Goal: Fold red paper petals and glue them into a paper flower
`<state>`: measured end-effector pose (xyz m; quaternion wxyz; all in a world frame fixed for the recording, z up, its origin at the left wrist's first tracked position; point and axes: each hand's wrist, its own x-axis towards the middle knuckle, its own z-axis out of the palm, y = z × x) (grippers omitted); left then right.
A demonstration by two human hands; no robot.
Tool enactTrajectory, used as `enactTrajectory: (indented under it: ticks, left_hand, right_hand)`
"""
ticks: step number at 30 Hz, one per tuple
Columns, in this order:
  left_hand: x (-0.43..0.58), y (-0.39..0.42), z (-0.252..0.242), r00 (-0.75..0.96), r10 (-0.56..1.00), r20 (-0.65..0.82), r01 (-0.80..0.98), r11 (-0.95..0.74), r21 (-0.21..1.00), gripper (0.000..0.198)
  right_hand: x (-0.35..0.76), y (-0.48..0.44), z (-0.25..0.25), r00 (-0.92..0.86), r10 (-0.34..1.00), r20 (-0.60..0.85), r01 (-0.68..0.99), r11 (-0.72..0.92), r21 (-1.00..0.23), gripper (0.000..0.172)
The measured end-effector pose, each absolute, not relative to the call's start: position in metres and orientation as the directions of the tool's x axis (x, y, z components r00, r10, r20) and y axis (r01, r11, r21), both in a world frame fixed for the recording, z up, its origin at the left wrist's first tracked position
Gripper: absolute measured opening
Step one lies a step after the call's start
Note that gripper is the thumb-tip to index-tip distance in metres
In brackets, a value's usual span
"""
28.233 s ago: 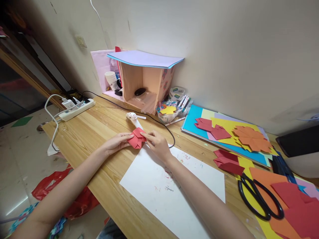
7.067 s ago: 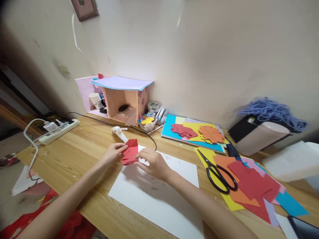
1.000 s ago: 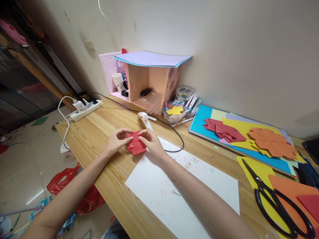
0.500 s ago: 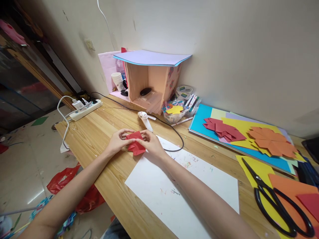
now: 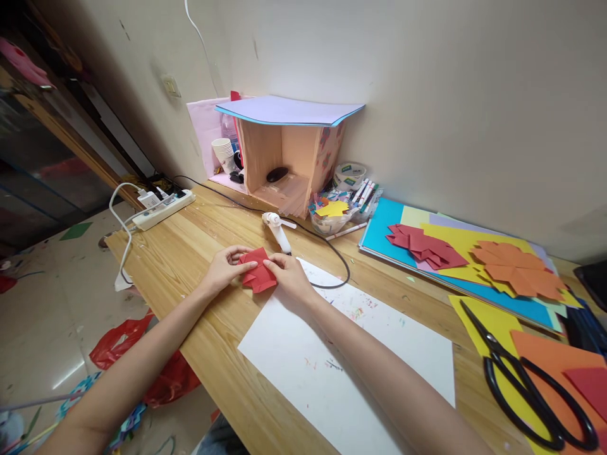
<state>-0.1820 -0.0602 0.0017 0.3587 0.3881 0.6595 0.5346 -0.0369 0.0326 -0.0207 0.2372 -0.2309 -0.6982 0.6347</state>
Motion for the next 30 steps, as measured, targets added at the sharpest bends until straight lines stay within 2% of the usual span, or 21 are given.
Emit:
enactTrajectory:
  ticks: [5, 11, 19, 26, 30]
  left_hand:
    - [-0.1823, -0.0606, 0.0026, -0.452, 0.890, -0.063, 0.132, 0.137, 0.982, 0.043]
    - [-0.1797, -0.0614, 0.0041, -0.418, 0.905, -0.076, 0.135, 0.145, 0.980, 0.041]
    - [-0.1769, -0.0608, 0.0023, -0.407, 0.910, -0.083, 0.119, 0.143, 0.983, 0.031]
    - [-0.1746, -0.0620, 0.0018, -0.342, 0.937, -0.067, 0.193, 0.140, 0.971, 0.028]
    - [-0.1752, -0.0617, 0.0013, -0.353, 0.934, -0.064, 0.202, 0.143, 0.969, 0.027]
  right_hand:
    - [-0.0356, 0.0331, -0.0184, -0.769, 0.634, 0.075, 0.017, 0.138, -0.990, 0.029]
    - [-0.0367, 0.0308, -0.0178, -0.778, 0.624, 0.070, -0.037, 0.065, -0.997, 0.026]
    - [-0.0365, 0.0298, -0.0177, -0.738, 0.666, 0.106, -0.053, 0.099, -0.994, 0.025]
    - [-0.0359, 0.0290, -0.0177, -0.738, 0.664, 0.118, -0.031, 0.142, -0.989, 0.022]
    - [-0.0340, 0.0293, -0.0177, -0.726, 0.678, 0.116, -0.004, 0.163, -0.987, 0.027]
